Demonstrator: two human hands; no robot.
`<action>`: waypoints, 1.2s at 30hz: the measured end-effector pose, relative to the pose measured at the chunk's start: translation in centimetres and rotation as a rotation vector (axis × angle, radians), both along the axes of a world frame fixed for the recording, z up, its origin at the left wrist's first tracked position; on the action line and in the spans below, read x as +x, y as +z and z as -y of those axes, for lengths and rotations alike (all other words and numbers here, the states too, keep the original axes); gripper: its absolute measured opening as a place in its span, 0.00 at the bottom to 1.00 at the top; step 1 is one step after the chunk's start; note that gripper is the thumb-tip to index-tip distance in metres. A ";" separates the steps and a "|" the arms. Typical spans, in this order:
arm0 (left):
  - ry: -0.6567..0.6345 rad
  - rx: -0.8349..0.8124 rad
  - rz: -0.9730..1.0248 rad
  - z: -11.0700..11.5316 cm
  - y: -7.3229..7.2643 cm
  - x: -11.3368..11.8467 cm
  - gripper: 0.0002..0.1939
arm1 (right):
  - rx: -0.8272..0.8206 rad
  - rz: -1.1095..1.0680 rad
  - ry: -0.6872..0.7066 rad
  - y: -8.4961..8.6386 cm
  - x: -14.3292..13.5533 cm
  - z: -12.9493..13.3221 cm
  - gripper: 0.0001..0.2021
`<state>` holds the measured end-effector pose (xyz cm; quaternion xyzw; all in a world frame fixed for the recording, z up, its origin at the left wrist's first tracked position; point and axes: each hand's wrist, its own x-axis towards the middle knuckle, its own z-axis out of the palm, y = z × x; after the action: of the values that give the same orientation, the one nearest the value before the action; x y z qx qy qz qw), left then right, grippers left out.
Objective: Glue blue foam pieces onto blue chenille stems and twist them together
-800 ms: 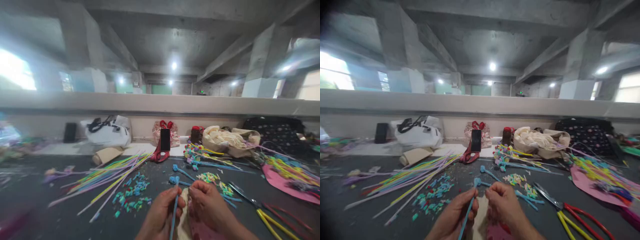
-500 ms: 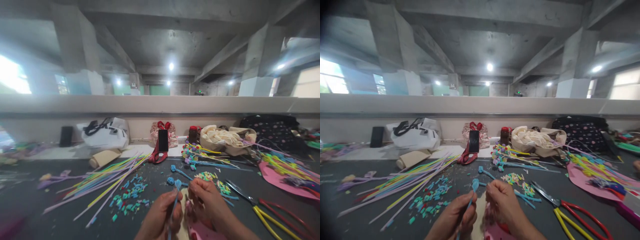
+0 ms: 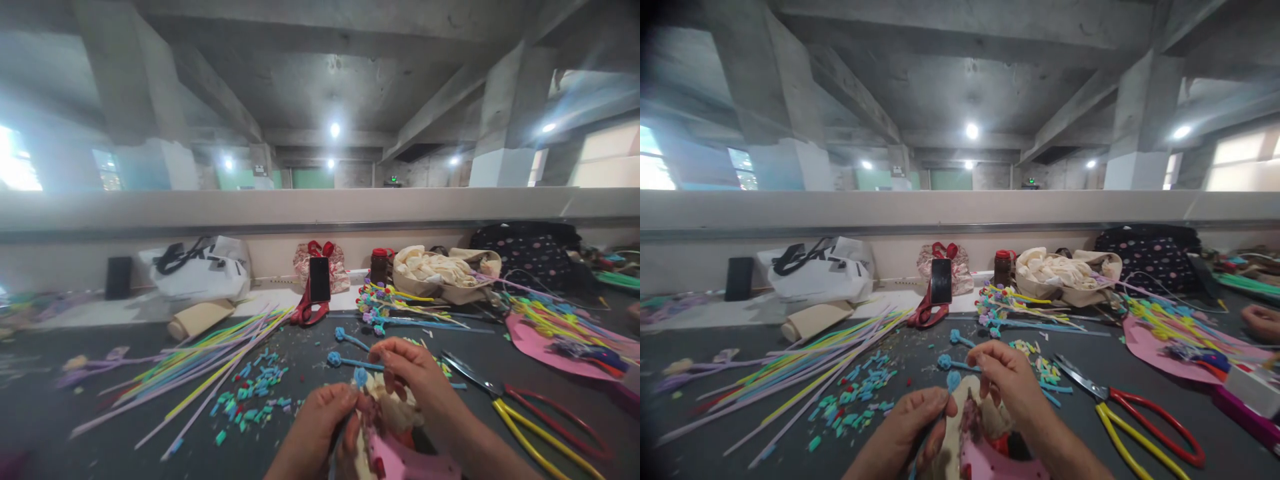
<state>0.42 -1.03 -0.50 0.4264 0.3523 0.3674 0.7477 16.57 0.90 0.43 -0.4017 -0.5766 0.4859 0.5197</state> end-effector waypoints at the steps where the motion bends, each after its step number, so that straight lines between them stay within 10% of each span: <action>1: -0.002 0.012 -0.010 0.0 -0.1 0.0 0.16 | 0.003 0.004 0.007 0.0 0.2 -0.1 0.10; 22: -0.096 0.061 -0.008 -0.3 -1.1 0.3 0.19 | 0.054 -0.144 0.271 -0.1 -0.6 0.9 0.14; 36: 0.058 0.080 -0.084 -0.1 -0.7 0.5 0.17 | 0.146 -0.149 0.008 0.3 0.0 0.5 0.16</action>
<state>0.89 -0.89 -1.23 0.4609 0.3805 0.3843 0.7037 16.54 0.37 0.69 -0.3230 -0.5719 0.4731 0.5871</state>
